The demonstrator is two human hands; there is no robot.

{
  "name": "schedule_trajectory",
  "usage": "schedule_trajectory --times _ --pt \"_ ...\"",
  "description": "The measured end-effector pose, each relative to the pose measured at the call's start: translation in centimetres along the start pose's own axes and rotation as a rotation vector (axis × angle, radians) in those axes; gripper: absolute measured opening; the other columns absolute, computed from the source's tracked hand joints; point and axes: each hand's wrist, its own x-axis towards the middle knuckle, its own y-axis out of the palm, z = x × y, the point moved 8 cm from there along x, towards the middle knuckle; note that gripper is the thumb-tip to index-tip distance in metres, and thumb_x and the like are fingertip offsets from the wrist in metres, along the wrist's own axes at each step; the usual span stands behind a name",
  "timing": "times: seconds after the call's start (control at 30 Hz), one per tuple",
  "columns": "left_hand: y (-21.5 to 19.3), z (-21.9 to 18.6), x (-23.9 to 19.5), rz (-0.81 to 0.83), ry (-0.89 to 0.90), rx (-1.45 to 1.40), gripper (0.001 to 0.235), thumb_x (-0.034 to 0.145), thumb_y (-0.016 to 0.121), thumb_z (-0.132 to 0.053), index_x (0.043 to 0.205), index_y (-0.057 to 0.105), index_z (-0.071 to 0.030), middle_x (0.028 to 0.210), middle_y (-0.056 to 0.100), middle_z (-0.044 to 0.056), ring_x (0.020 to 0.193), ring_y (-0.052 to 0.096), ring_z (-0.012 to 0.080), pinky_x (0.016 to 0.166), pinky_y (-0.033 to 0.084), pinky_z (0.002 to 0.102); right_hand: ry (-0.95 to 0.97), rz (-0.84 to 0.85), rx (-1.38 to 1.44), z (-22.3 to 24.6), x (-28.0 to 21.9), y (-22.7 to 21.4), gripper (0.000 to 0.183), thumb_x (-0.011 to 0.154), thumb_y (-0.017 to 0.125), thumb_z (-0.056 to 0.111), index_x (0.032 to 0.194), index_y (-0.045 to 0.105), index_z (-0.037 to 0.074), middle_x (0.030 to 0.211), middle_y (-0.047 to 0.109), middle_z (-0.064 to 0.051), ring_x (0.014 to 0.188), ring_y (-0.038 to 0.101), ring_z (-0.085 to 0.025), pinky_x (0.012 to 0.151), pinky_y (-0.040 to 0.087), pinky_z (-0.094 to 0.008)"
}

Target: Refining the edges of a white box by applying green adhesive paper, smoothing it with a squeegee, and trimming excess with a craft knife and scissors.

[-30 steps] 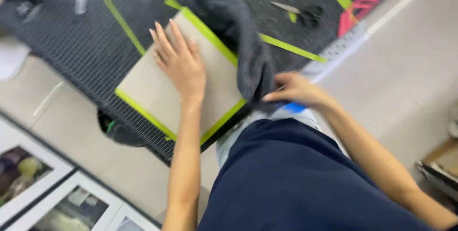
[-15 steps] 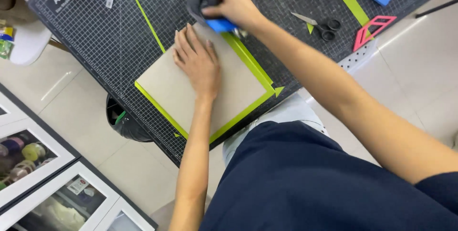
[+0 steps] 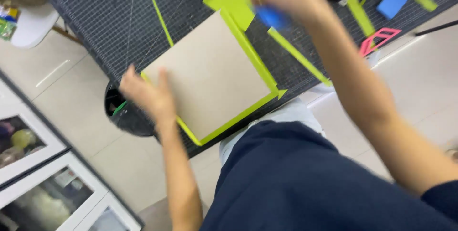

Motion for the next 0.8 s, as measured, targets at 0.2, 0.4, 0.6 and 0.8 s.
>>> schedule_trajectory --times 0.2,0.4,0.6,0.8 --pt "-0.3 5.5 -4.8 0.436 -0.449 -0.132 0.047 0.107 0.050 -0.044 0.095 0.060 0.001 0.097 0.068 0.027 0.092 0.058 0.0445 0.081 0.041 0.051 0.597 0.030 -0.090 -15.0 -18.2 2.7 0.055 0.103 0.037 0.056 0.082 0.063 0.011 0.077 0.063 -0.006 0.076 0.059 -0.017 0.077 0.045 -0.033" --pt "-1.2 4.6 -7.7 0.197 -0.543 -0.468 0.035 0.116 0.049 -0.024 0.104 0.065 0.004 0.097 0.069 0.011 0.089 0.057 0.0167 0.080 0.047 0.035 0.446 -0.533 -0.335 -21.6 -22.4 -3.4 0.020 0.095 0.064 0.028 0.104 0.074 0.012 0.090 0.070 -0.007 0.086 0.064 -0.022 0.078 0.048 -0.037" --pt "-2.4 2.1 -12.7 -0.226 -0.701 -0.653 0.030 0.115 0.052 -0.027 0.104 0.060 0.001 0.102 0.065 0.010 0.092 0.059 0.0159 0.078 0.053 0.031 0.428 -1.140 -0.677 -30.9 -22.0 -20.1 0.074 0.088 0.080 0.033 0.142 0.039 0.004 0.128 0.044 -0.027 0.119 0.045 -0.049 0.106 0.032 -0.057" --pt "3.6 -2.3 -19.7 -0.282 -1.018 -1.038 0.032 0.105 0.064 -0.029 0.115 0.061 0.002 0.102 0.070 0.018 0.082 0.070 0.0212 0.068 0.058 0.026 0.354 -1.205 -0.153 -34.0 -18.4 -31.5 0.039 0.089 0.079 0.026 0.117 0.060 0.009 0.092 0.058 -0.007 0.084 0.054 -0.019 0.074 0.043 -0.031"
